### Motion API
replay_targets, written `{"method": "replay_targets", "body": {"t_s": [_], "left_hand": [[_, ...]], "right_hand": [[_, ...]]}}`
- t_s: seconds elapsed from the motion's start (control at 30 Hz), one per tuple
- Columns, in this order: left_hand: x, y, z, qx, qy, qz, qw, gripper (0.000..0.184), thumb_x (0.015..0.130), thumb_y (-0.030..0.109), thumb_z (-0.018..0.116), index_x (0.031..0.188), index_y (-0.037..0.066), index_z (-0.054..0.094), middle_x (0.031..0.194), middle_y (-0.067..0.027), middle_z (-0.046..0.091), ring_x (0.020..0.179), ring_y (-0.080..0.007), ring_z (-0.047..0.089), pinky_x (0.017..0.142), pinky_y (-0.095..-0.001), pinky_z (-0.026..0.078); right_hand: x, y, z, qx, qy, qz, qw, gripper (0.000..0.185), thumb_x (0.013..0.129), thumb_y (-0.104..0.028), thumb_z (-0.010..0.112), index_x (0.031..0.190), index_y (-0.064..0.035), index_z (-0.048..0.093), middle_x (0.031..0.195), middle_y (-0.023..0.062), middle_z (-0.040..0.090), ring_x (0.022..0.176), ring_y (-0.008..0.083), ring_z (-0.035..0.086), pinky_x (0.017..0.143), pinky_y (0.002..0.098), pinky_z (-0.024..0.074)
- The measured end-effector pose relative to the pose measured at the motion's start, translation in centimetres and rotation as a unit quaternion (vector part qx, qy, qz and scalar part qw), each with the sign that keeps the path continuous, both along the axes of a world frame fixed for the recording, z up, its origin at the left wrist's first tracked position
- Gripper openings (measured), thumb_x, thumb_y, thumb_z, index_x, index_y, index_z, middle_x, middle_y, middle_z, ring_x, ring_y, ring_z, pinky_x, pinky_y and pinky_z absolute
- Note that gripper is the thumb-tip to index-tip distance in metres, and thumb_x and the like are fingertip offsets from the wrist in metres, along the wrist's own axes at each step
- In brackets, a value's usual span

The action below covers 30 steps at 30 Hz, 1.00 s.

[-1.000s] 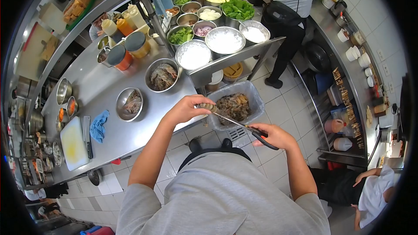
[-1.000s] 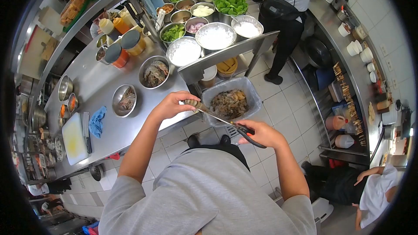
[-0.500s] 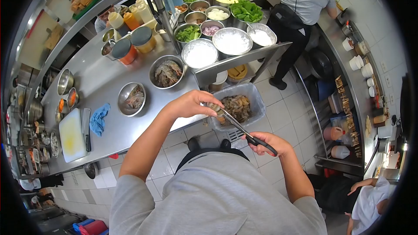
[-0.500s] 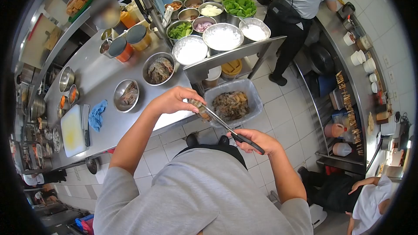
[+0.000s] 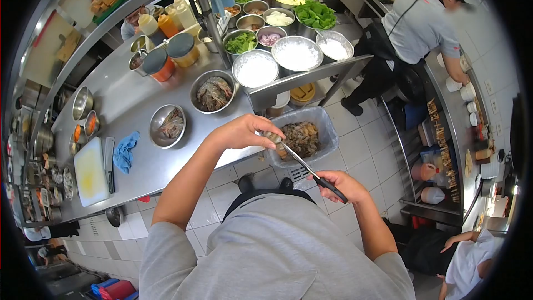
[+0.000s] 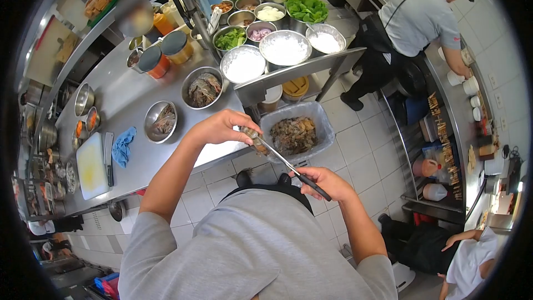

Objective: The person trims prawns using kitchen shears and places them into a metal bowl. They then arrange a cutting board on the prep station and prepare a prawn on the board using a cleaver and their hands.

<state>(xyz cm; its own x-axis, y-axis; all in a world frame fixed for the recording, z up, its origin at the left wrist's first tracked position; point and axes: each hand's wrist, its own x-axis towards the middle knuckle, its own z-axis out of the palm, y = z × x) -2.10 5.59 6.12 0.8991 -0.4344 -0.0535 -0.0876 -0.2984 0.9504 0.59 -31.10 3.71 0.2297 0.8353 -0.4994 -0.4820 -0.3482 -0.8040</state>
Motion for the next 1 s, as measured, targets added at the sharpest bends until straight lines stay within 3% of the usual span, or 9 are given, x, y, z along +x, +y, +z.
{"method": "replay_targets", "body": {"t_s": [0.2,0.3,0.37,0.47,0.63,1.0], "left_hand": [[-0.4,-0.2,-0.1,-0.046,0.072,0.062,0.994,0.031,0.085,0.013,0.081,0.115,0.006,0.074,0.103,-0.0042,0.072,0.096,-0.0135,0.065,0.087,-0.0299,0.051],[-0.5,0.0,-0.3,-0.144,0.151,0.081,0.975,0.030,0.086,0.014,0.080,0.114,0.006,0.074,0.105,-0.0043,0.073,0.098,-0.0136,0.065,0.088,-0.0297,0.051],[-0.6,0.0,0.0,-0.047,0.068,0.062,0.995,0.029,0.087,0.016,0.079,0.114,0.006,0.074,0.103,-0.0048,0.073,0.097,-0.0147,0.066,0.087,-0.0305,0.051],[-0.5,0.1,0.3,0.002,0.004,0.033,0.999,0.029,0.087,0.018,0.080,0.114,0.007,0.075,0.101,-0.0057,0.073,0.095,-0.0164,0.066,0.085,-0.0312,0.051],[-0.5,0.0,1.1,0.023,-0.016,0.010,1.000,0.030,0.086,0.020,0.080,0.114,0.008,0.075,0.099,-0.0064,0.072,0.093,-0.0181,0.066,0.084,-0.0320,0.050],[-1.0,-0.5,1.2,0.039,-0.035,-0.007,0.999,0.032,0.085,0.022,0.081,0.114,0.009,0.075,0.101,-0.0065,0.073,0.094,-0.0197,0.067,0.085,-0.0331,0.051]], "right_hand": [[0.4,-0.3,-1.4,0.032,-0.047,0.023,0.998,0.062,0.089,-0.017,0.077,0.145,-0.0106,0.050,0.087,-0.0049,0.051,0.071,0.0053,0.049,0.060,0.0212,0.0416],[0.3,-0.2,-1.0,0.043,-0.052,0.030,0.997,0.066,0.089,-0.021,0.078,0.147,-0.0107,0.048,0.090,-0.0040,0.049,0.074,0.0072,0.049,0.065,0.0224,0.0429],[0.2,-0.1,-0.9,0.035,-0.030,0.033,0.998,0.068,0.088,-0.023,0.078,0.148,-0.0104,0.047,0.090,-0.0035,0.049,0.073,0.0080,0.049,0.065,0.0229,0.0429],[0.2,0.1,-1.0,0.039,-0.006,0.041,0.998,0.068,0.088,-0.024,0.078,0.147,-0.0091,0.048,0.090,-0.0030,0.049,0.072,0.0079,0.049,0.064,0.0225,0.0427],[0.0,0.3,-1.2,0.042,0.041,0.034,0.998,0.066,0.086,-0.013,0.072,0.147,-0.0063,0.047,0.090,-0.0013,0.050,0.071,0.0075,0.049,0.061,0.0222,0.0426],[-0.2,0.8,-1.0,0.033,0.013,0.030,0.999,0.060,0.089,-0.010,0.071,0.145,-0.0068,0.049,0.082,-0.0031,0.052,0.060,0.0046,0.046,0.051,0.0201,0.0367]]}}
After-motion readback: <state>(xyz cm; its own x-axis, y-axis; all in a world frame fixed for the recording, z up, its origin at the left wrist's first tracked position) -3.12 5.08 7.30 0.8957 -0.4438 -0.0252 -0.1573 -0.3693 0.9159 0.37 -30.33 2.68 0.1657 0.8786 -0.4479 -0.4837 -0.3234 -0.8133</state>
